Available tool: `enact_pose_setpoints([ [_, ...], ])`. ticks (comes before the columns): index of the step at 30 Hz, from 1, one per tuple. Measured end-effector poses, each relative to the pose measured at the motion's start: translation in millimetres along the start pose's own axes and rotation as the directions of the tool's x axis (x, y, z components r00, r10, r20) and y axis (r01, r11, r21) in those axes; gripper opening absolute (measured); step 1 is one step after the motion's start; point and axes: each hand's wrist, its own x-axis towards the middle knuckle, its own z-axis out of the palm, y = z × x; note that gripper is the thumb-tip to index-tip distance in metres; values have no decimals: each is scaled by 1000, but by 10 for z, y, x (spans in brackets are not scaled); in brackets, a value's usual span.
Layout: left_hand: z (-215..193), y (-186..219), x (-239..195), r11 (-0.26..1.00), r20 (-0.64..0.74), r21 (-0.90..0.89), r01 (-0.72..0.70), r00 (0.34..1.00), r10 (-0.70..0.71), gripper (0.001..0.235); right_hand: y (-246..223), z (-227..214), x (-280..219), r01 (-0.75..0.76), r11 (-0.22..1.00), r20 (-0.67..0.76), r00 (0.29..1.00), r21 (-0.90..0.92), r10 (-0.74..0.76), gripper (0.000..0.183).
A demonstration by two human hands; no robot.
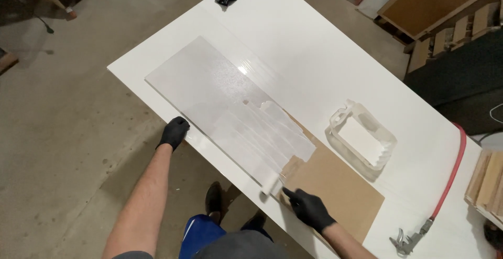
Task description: Applying white paint to a wooden board using a small roller and a paint tray.
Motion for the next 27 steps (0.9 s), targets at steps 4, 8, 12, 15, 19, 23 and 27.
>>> enact_pose_setpoints([
  [4,-6,1,5,1000,1,-1,-15,1000,15,33,453,88,-929,-270,960,16,963,72,270,38],
  [8,24,-53,51,1000,-3,-18,-25,1000,25,36,120,21,-667,-345,930,27,938,124,345,34],
  [12,2,-5,16,999,-9,-14,-30,1000,29,36,-725,-273,402,-331,919,58,944,215,326,35],
  [15,31,-60,77,999,2,-31,-20,1000,20,35,-1068,-290,1206,-325,896,91,946,302,312,40],
  [19,-17,23,46,1000,1,-19,-9,1000,9,34,-1181,23,2580,33,997,-99,995,65,-27,41],
  [23,-1,-20,27,1000,6,11,0,1000,0,33,-1339,-112,2801,112,989,-129,987,98,-99,43],
  [27,23,-132,116,1000,-3,-19,-12,1000,12,33,-834,-103,1959,75,996,-49,996,55,-73,49],
])
